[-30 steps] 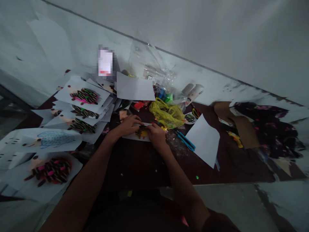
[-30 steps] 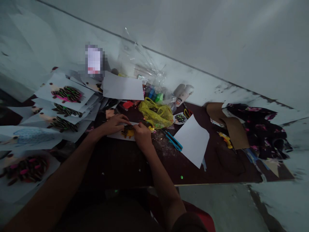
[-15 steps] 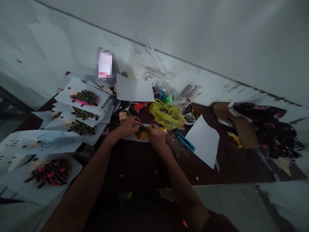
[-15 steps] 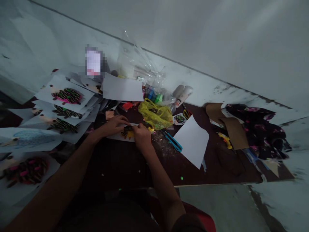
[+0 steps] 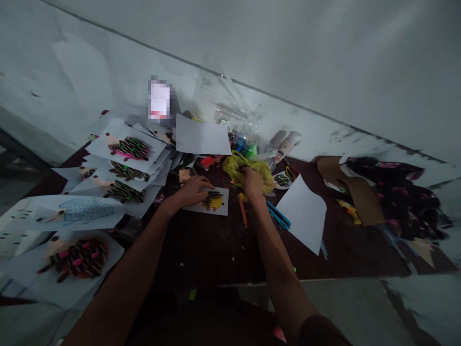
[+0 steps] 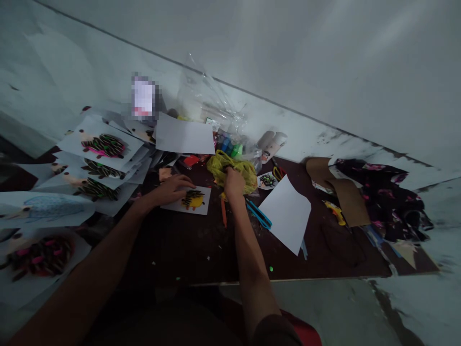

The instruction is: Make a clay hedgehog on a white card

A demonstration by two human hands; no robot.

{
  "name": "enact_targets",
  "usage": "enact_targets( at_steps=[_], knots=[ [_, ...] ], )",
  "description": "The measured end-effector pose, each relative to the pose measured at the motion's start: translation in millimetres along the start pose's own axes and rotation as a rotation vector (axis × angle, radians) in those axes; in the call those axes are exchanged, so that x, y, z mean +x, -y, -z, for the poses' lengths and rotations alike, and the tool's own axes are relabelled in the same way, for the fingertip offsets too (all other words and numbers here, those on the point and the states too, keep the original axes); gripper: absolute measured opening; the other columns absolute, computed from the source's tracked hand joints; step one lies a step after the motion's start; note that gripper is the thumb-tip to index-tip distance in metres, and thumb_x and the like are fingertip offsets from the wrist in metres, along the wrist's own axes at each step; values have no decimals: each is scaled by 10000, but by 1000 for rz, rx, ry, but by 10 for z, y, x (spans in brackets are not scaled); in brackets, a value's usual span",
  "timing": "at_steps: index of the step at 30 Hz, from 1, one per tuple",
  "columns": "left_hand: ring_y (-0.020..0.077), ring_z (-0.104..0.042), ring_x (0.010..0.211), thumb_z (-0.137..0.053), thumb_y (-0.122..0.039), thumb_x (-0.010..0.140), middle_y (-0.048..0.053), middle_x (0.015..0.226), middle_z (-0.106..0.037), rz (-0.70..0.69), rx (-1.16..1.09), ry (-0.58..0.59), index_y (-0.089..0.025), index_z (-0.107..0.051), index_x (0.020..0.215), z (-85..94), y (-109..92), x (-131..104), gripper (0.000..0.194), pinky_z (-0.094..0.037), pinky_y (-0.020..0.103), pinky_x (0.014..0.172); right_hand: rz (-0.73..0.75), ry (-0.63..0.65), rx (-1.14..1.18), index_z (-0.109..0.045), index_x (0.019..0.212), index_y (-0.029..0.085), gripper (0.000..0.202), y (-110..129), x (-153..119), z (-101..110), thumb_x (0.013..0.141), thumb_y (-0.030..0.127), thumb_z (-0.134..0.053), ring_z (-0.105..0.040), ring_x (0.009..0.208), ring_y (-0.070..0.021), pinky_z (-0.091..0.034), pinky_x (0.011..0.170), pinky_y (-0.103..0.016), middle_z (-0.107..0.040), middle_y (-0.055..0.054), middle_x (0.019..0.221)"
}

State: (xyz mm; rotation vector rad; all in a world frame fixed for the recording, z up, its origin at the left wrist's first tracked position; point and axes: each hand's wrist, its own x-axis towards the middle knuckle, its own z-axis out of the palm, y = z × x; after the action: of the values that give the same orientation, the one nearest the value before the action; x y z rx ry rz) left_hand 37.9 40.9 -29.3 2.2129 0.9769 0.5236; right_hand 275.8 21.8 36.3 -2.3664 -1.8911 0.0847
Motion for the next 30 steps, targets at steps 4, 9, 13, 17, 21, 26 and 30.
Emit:
enact_targets(
  at_steps=[4,9,13,17,21,26,30],
  knots=[
    [286,-618,1178,-559,-196,783,83,1229,-700,-7,3,-6,-230,-798,1095,-7,5,2,395,-465,429,1062,7,86,-50,-735,1274,209,386,12,78,-41,1028,177,-439,-693,1140,-252,-492,936,-308,-745,-145,1227],
    [274,-616,1177,-553,-211,798,68,1235,-703,-3,25,-16,-242,-794,1100,-15,6,-4,388,-464,415,1064,9,103,-118,-686,1371,278,457,35,178,-83,1044,169,-385,-696,1150,-236,-506,919,-309,-720,-131,1286],
    [281,-617,1174,-553,-218,806,65,1235,-705,-9,43,-9,-251,-793,1094,-11,11,-1,376,-461,433,1062,12,132,-184,-725,1307,252,428,64,227,-74,1035,184,-401,-709,1114,-241,-519,884,-305,-727,-154,1245],
    [298,-616,1174,-555,-222,806,77,1239,-702,-7,38,3,-242,-795,1096,-3,12,1,378,-462,453,1058,43,140,-223,-763,1233,220,421,72,241,-90,1036,175,-394,-719,1102,-250,-526,872,-307,-728,-178,1228],
    [293,-618,1183,-554,-213,804,75,1242,-702,0,38,6,-237,-791,1099,-5,6,2,380,-459,442,1063,36,152,-216,-769,1218,199,402,74,255,-83,1034,169,-412,-717,1118,-273,-524,872,-322,-736,-187,1207],
    [284,-617,1184,-555,-200,796,76,1238,-706,0,41,-3,-231,-791,1099,-16,4,4,385,-456,425,1063,18,15,-138,-746,1253,201,376,46,219,43,1052,219,-429,-704,1094,-282,-514,890,-346,-735,-169,1206],
    [280,-615,1187,-548,-199,806,71,1245,-702,-4,41,-8,-242,-787,1112,-15,13,4,390,-462,426,1056,112,-192,29,-741,1243,179,337,54,97,117,1058,250,-469,-672,1115,-261,-490,957,-337,-724,-140,1230]
  ],
)
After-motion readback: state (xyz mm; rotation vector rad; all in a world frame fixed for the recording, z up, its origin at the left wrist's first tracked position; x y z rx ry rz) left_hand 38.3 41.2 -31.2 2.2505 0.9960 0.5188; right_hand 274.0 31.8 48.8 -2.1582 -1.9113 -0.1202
